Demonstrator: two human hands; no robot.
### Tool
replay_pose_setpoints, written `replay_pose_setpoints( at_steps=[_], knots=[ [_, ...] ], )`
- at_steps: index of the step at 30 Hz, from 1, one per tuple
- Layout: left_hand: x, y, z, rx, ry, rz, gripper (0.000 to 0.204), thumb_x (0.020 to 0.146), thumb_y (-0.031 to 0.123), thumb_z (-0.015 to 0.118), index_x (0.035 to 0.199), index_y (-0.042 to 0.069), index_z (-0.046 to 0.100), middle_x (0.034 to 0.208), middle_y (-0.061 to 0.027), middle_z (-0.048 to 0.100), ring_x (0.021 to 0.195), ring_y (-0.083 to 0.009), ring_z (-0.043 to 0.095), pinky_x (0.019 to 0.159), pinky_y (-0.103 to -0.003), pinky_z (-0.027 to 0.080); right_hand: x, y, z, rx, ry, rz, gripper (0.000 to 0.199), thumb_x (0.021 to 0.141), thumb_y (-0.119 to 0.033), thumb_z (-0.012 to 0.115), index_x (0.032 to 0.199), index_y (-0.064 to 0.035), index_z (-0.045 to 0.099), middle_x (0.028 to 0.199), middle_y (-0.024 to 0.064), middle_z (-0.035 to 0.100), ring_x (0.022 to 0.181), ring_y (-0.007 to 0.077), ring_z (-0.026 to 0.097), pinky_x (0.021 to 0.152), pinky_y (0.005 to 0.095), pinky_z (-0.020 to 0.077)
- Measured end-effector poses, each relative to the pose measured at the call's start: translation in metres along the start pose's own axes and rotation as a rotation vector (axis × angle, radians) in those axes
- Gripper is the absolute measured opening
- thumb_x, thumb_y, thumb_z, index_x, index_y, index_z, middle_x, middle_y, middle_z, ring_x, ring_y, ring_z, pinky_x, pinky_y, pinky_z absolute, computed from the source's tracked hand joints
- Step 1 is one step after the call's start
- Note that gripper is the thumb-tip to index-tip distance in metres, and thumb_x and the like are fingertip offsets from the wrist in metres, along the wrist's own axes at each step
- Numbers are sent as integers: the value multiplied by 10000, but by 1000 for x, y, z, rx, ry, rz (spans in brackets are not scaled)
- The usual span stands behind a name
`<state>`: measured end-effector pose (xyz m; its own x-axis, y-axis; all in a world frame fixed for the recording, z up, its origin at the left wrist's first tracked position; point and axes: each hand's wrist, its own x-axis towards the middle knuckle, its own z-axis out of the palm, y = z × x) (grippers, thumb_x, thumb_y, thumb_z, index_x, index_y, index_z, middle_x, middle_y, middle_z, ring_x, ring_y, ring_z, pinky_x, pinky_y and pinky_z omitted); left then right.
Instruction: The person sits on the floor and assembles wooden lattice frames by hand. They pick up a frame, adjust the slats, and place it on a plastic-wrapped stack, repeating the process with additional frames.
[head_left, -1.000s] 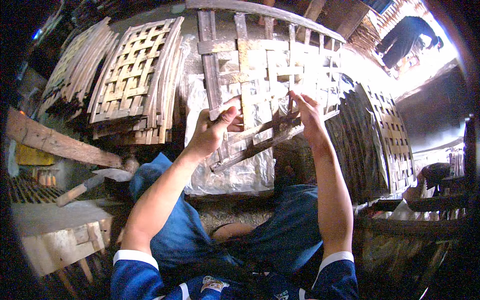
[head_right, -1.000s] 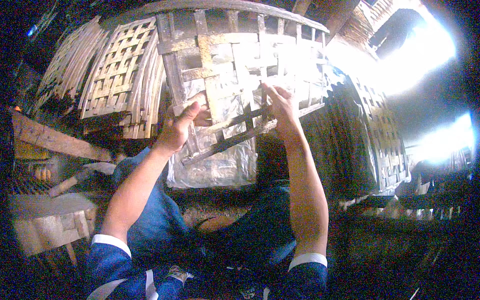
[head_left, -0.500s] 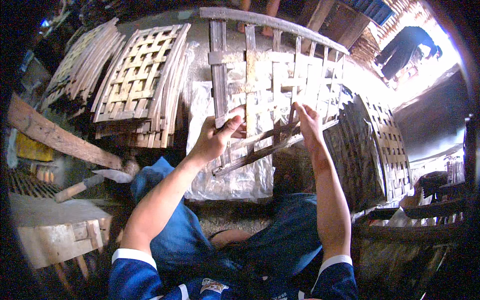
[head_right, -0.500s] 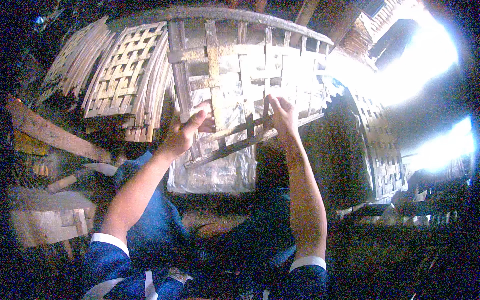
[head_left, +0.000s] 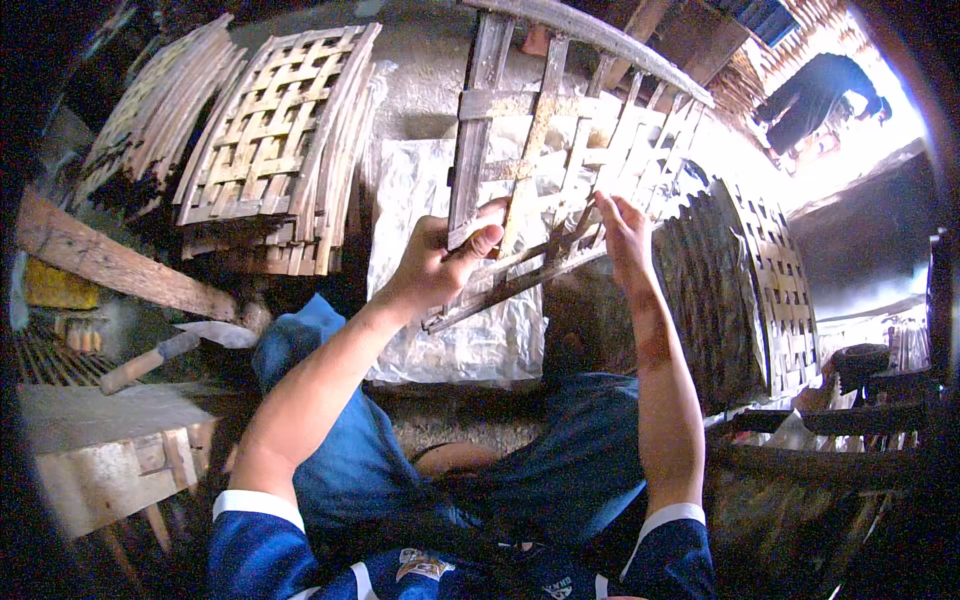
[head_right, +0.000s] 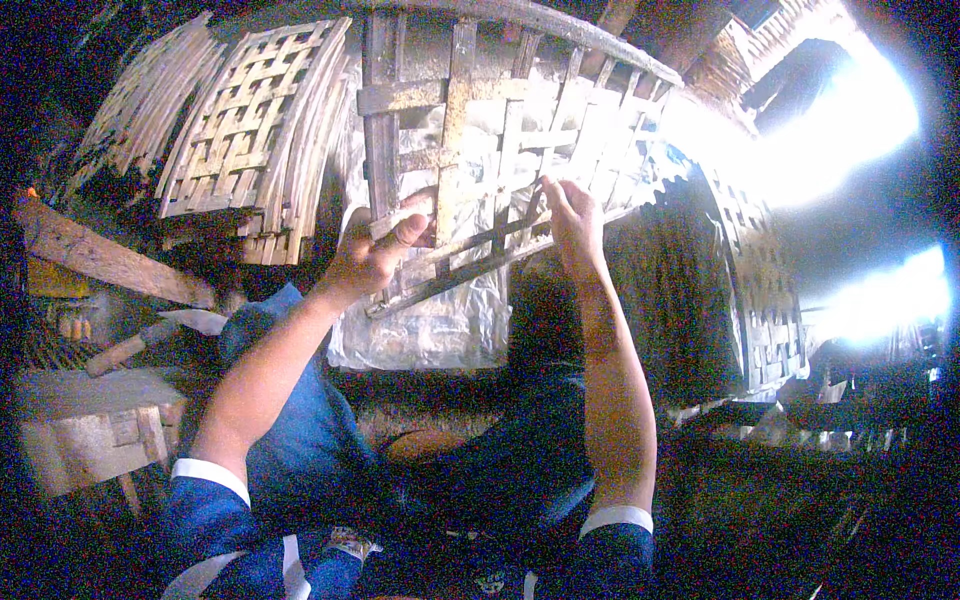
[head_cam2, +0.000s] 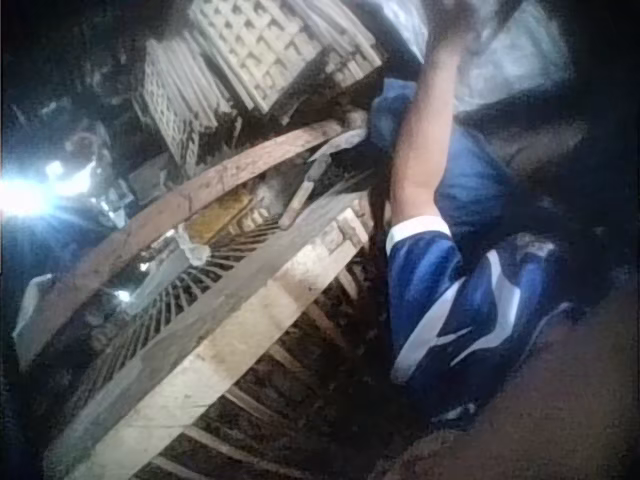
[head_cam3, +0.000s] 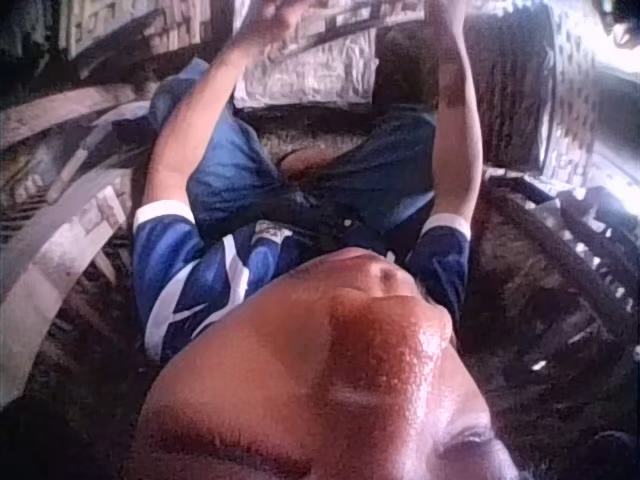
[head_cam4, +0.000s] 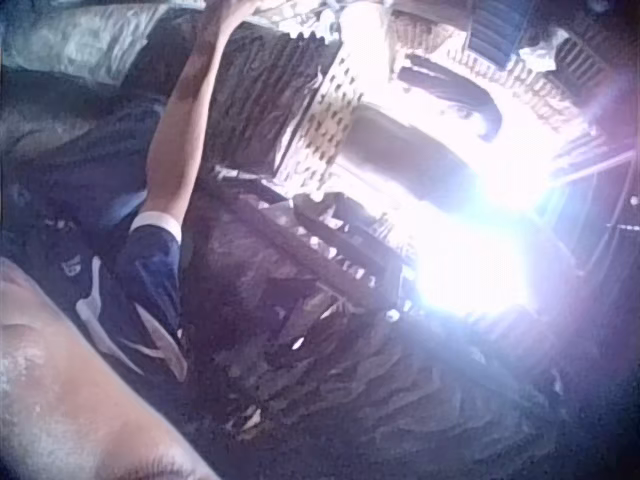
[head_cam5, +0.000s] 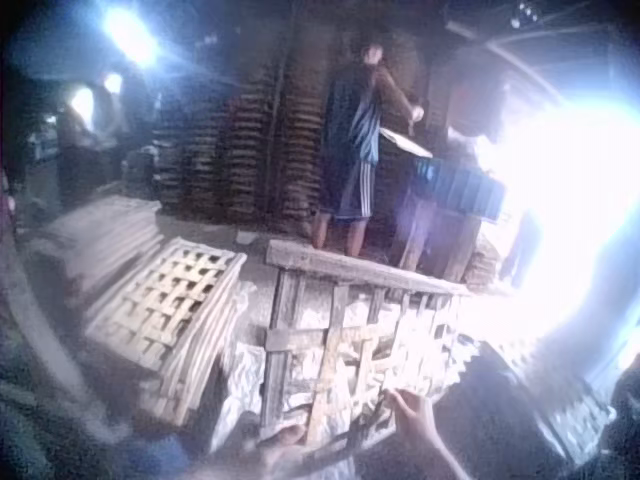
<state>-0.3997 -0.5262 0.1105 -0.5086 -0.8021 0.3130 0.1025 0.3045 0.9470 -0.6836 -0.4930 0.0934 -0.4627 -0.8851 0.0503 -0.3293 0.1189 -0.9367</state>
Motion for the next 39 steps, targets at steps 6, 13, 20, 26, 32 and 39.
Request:
replay_pose_setpoints(
  at_steps=[6,13,20,26,32,39],
  knots=[
    [0,-9,-6,32,-29,-29,433,956,357,593,1181,-10,632,692,11,626,667,-46,510,603,-250,436,-5,-8,7,-18,13,-25,282,962,-317,580,921,-44,640,708,-93,476,626,4,337,525,208,250],
    [-1,11,-1,-140,-11,-129,474,955,342,590,1232,-42,586,888,-88,711,824,-123,666,740,-276,529,-7,-5,9,-115,79,-144,300,979,-318,542,901,-45,638,674,-74,481,603,17,342,515,210,270],
    [1,10,2,-278,-13,-180,550,956,372,563,1285,-66,520,1020,-148,679,903,-210,680,814,-338,553,-4,-14,10,-346,163,-104,354,949,-323,535,816,-11,638,703,90,603,658,178,555,633,336,446],
    [0,9,2,-310,-2,-205,488,965,348,564,1267,-35,551,974,-140,686,864,-191,683,762,-335,575,-4,-9,11,-446,222,-225,364,949,-333,553,805,-10,636,612,59,555,581,133,505,573,321,425],
    [1,3,3,-357,-12,-197,487,970,347,554,1267,-40,546,970,-135,684,861,-200,685,753,-337,575,-7,-12,10,-506,245,-314,347,946,-323,559,799,-17,635,671,77,579,627,155,538,623,333,438],
    [3,-2,1,-366,55,-235,479,967,349,557,1239,-45,569,976,-150,682,852,-210,686,739,-336,578,-3,-12,2,-465,144,-310,345,936,-316,544,853,2,646,837,137,622,734,242,582,694,358,458]
  ],
)
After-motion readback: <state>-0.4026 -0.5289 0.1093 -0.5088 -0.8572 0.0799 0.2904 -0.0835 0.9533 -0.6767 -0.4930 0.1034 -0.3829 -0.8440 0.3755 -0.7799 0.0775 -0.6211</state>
